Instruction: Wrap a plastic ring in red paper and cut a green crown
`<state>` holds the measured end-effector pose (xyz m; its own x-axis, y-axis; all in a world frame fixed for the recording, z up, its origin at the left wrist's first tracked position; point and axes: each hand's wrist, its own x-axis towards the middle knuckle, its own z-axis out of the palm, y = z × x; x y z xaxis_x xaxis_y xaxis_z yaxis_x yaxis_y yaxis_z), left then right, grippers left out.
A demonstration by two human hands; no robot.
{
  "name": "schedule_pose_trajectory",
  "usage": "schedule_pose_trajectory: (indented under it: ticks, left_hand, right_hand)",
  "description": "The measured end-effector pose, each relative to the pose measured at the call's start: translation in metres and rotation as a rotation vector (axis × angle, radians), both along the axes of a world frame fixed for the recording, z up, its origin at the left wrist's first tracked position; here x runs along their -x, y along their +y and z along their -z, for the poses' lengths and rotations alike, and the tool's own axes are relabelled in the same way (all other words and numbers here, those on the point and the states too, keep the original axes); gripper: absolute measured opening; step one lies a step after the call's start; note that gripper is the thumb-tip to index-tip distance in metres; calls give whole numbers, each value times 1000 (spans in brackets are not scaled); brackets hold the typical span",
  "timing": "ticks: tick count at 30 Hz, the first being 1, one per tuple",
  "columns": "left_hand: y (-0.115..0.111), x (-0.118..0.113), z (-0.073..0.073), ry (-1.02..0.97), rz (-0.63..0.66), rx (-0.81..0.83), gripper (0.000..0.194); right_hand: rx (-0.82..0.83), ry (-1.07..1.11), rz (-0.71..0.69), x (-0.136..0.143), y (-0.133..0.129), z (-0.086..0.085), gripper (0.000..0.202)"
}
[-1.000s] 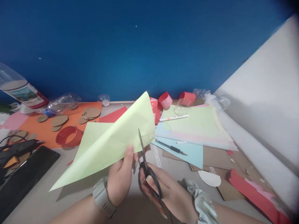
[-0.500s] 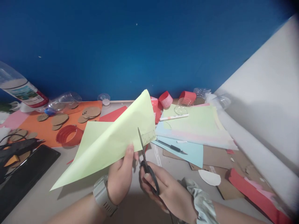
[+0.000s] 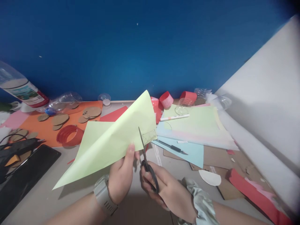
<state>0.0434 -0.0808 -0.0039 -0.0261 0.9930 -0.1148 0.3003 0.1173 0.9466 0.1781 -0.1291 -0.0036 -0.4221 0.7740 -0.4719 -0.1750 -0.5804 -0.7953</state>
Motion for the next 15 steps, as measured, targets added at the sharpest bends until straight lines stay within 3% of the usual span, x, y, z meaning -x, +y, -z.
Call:
schedule_pose_trajectory:
  ticks: [4, 8, 12, 15]
  left_hand:
    - [-1, 0, 1, -14, -5, -2, 46]
    - [1, 0, 4, -57, -40, -33, 44]
    - [11, 1, 8, -193, -122, -68, 44]
    - [20, 1, 5, -246, -199, 15, 49]
  right_hand:
    - [-24, 3, -8, 0, 0, 2, 27]
    - [-163, -49, -17, -1, -3, 6, 40]
    - [-194, -121, -144, -6, -6, 8, 55]
    - [-169, -127, -206, -10, -7, 7, 54]
